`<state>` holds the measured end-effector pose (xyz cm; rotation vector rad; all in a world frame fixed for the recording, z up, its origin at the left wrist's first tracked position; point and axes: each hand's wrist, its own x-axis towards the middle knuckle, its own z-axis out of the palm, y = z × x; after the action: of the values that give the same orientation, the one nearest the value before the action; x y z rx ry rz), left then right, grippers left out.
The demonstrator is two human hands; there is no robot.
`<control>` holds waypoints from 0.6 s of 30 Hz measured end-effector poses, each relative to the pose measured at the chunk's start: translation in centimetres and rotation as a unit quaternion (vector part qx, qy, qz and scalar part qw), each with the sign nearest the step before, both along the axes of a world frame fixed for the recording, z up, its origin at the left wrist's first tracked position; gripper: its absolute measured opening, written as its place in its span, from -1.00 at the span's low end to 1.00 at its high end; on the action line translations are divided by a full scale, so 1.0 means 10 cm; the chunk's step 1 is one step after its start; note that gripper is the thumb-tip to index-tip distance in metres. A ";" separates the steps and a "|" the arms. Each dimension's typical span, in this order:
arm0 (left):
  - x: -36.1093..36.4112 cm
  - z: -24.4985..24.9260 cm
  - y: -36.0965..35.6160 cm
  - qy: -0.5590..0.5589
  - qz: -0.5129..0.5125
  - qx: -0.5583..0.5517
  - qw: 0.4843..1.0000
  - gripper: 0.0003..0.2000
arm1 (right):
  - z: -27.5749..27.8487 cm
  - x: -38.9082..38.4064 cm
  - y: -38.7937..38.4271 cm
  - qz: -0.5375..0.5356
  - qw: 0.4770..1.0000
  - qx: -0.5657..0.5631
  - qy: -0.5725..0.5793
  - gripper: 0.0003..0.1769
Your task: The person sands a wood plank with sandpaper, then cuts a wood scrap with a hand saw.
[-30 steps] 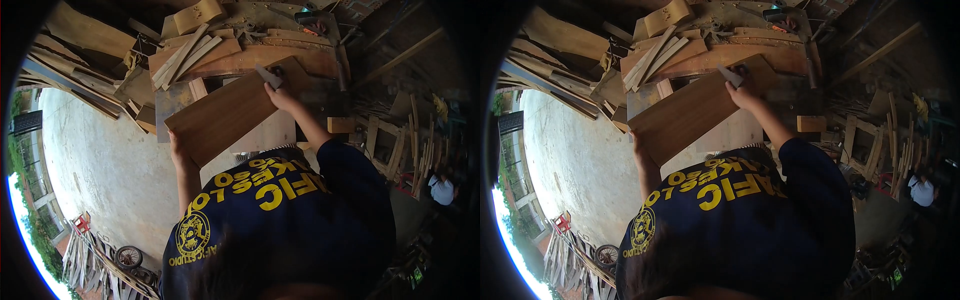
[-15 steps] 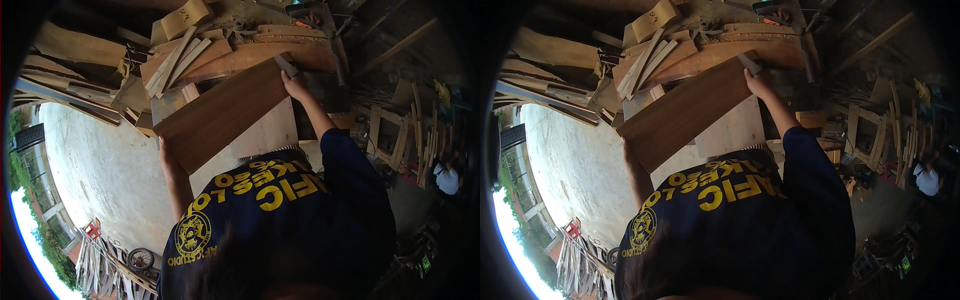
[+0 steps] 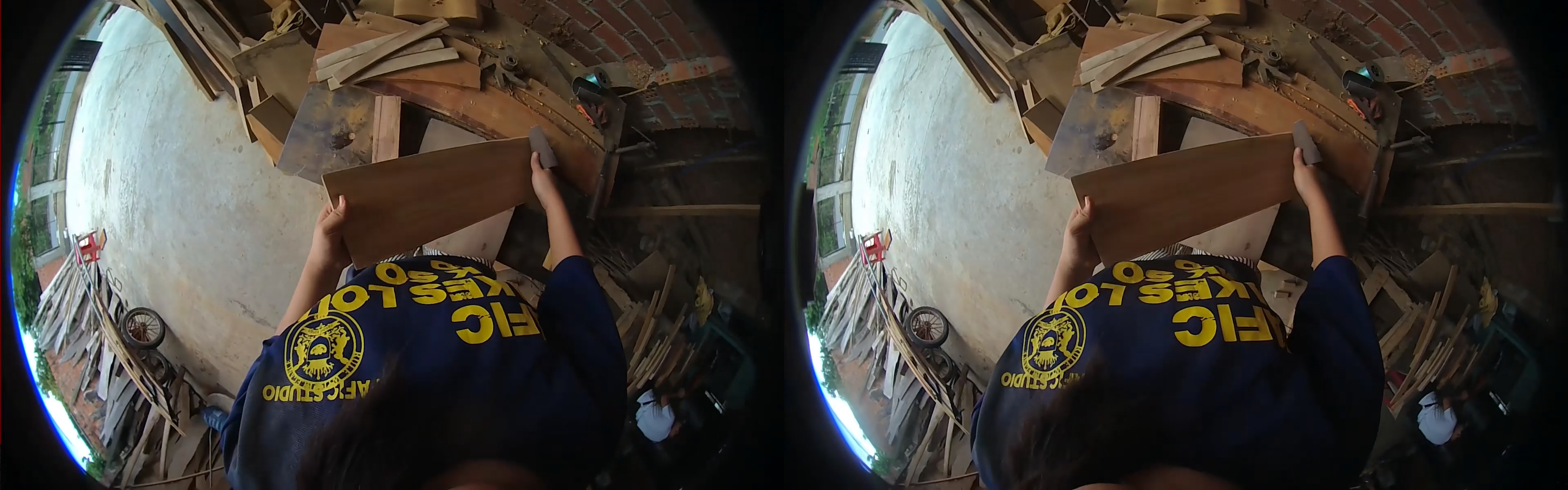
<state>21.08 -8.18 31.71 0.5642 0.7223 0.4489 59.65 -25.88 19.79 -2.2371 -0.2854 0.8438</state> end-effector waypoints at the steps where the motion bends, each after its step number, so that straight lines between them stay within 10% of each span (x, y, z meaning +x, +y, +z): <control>1: -0.09 -0.01 0.02 -0.042 -0.008 0.023 0.999 -0.52 | -0.08 0.17 -0.06 -0.020 0.999 -0.022 0.034 -0.13; 8: -1.28 0.37 0.34 -0.079 0.172 0.178 0.966 -0.41 | 0.49 -0.31 0.46 -0.173 0.945 0.273 -0.050 -0.27; 13: -2.84 0.51 -0.09 0.027 0.466 0.292 0.835 -0.44 | 0.18 -0.83 0.92 -0.013 0.969 0.235 -0.075 -0.31; 14: -2.89 0.79 -0.17 -0.134 0.410 0.271 0.861 -0.46 | 0.14 -0.95 1.03 0.057 0.977 0.195 -0.067 -0.31; 15: -3.06 0.76 -0.34 0.190 0.580 0.324 0.723 -0.47 | 0.11 -1.09 1.17 0.073 0.976 0.192 -0.066 -0.31; 18: -3.31 0.84 -0.65 0.487 0.476 0.502 0.533 -0.53 | 0.02 -1.56 1.65 0.241 0.938 0.235 -0.088 -0.40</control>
<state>-12.05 -14.69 40.10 1.5816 1.9074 1.7341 44.04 -9.34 19.98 -1.8065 -1.0402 0.7178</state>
